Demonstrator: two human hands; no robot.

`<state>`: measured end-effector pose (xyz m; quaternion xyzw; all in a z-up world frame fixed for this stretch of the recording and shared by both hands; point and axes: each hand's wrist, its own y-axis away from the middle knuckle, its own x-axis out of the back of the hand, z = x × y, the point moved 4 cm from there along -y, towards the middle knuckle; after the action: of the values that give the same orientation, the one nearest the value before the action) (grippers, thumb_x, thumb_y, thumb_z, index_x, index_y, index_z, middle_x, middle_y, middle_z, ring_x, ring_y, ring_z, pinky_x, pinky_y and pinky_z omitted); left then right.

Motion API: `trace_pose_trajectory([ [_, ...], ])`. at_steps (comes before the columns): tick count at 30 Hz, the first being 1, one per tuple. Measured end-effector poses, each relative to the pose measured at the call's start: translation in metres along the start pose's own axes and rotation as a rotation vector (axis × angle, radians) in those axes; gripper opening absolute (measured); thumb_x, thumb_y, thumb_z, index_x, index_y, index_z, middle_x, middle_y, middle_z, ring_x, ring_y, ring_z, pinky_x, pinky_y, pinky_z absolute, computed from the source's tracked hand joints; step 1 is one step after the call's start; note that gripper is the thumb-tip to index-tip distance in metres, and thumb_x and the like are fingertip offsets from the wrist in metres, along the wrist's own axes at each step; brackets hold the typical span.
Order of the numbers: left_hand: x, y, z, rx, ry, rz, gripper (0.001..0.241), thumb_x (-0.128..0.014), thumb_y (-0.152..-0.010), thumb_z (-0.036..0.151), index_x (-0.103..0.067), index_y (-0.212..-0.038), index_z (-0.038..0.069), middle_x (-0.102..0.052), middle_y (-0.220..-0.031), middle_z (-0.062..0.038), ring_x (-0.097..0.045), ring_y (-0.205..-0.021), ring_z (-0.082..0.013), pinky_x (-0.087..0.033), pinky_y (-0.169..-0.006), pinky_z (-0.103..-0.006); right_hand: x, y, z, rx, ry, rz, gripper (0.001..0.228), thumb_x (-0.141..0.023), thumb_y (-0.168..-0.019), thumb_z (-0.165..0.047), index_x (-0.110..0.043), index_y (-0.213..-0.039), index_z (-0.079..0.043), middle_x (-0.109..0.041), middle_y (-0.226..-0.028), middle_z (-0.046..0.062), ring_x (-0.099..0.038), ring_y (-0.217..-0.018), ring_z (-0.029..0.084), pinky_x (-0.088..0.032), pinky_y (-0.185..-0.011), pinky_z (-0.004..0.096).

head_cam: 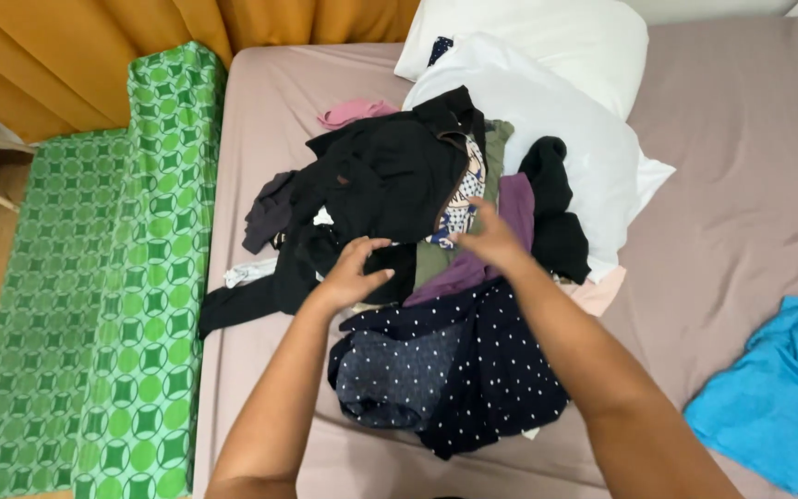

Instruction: The person sorts through a pile of laundry on a bed and folds several items by hand. They fold a black top, a pink top, a dark blue top, and a patterned garment, placing each folded item into a neat stack on the bed.

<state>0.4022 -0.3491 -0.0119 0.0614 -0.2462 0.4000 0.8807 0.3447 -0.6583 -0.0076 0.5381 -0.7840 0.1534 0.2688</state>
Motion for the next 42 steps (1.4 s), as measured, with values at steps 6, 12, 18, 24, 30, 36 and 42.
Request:
trace_pose_trajectory([
  [6, -0.016, -0.018, 0.008, 0.102, -0.011, 0.020, 0.074, -0.081, -0.081, 0.025, -0.052, -0.149, 0.028, -0.022, -0.162, -0.033, -0.025, -0.151, -0.0463, -0.031, -0.119, -0.0474, -0.080, -0.020, 0.001, 0.090, 0.214, -0.131, 0.120, -0.100, -0.065, -0.027, -0.028, -0.160, -0.033, -0.018, -0.154, 0.040, -0.030, -0.143, 0.051, -0.039, -0.112, 0.049],
  [12, -0.031, -0.014, 0.009, 0.071, 0.008, 0.007, 0.080, -0.082, -0.081, 0.026, -0.046, -0.153, 0.032, -0.015, -0.163, -0.037, -0.023, -0.152, -0.0493, -0.028, -0.121, -0.0486, -0.100, -0.001, 0.049, -0.222, 0.455, -0.265, 0.084, -0.082, -0.076, -0.016, -0.039, -0.146, -0.035, -0.037, -0.155, 0.023, -0.054, -0.130, 0.044, -0.048, -0.106, 0.051],
  [18, -0.049, -0.003, 0.005, 0.124, -0.130, -0.015, 0.085, -0.085, -0.076, 0.027, -0.046, -0.151, 0.033, -0.012, -0.164, -0.035, -0.016, -0.151, -0.0490, -0.023, -0.121, -0.0507, -0.111, 0.025, 0.098, -0.008, 0.589, -0.124, 0.023, -0.056, -0.088, -0.007, -0.061, -0.108, -0.016, -0.072, -0.097, 0.023, -0.071, -0.096, 0.043, -0.054, -0.085, 0.055],
  [24, -0.058, 0.020, 0.049, 0.290, -0.302, -0.144, 0.098, -0.089, -0.070, 0.022, -0.039, -0.152, 0.041, 0.001, -0.170, -0.020, -0.005, -0.156, -0.0447, -0.021, -0.122, -0.0556, -0.092, 0.127, 0.076, -0.133, 0.521, -0.214, 0.012, -0.060, -0.080, -0.009, -0.068, -0.085, -0.016, -0.073, -0.089, 0.018, -0.072, -0.088, 0.040, -0.056, -0.077, 0.053],
  [30, -0.086, 0.052, 0.078, 0.349, -0.473, -0.290, 0.118, -0.088, -0.065, 0.006, -0.031, -0.158, 0.052, 0.013, -0.172, -0.013, 0.000, -0.156, -0.0457, -0.019, -0.121, -0.0634, -0.090, 0.207, 0.108, -0.240, -0.141, -0.513, 0.008, -0.060, -0.078, 0.000, -0.065, -0.074, -0.004, -0.063, -0.063, 0.009, -0.060, -0.055, 0.018, -0.047, -0.052, 0.031],
  [36, -0.164, 0.079, 0.015, 0.360, -0.456, -0.380, 0.051, -0.080, -0.079, 0.020, -0.067, -0.127, 0.032, -0.057, -0.150, -0.007, -0.044, -0.144, -0.0395, -0.038, -0.117, -0.0562, 0.011, 0.270, -0.014, -0.055, -0.542, -0.720, 0.010, -0.058, -0.083, 0.002, -0.065, -0.081, -0.004, -0.058, -0.066, -0.002, -0.052, -0.056, 0.006, -0.039, -0.050, 0.021],
  [42, -0.169, 0.071, 0.072, 0.046, 0.701, -0.002, 0.040, -0.054, -0.090, -0.001, -0.061, -0.129, 0.006, -0.068, -0.118, -0.005, -0.063, -0.111, -0.0158, -0.050, -0.099, -0.0283, 0.087, 0.275, -0.052, 0.232, -0.375, -0.106, 0.064, -0.064, -0.069, 0.006, -0.054, -0.131, -0.003, -0.057, -0.115, 0.009, -0.058, -0.101, 0.018, -0.049, -0.082, 0.031],
])
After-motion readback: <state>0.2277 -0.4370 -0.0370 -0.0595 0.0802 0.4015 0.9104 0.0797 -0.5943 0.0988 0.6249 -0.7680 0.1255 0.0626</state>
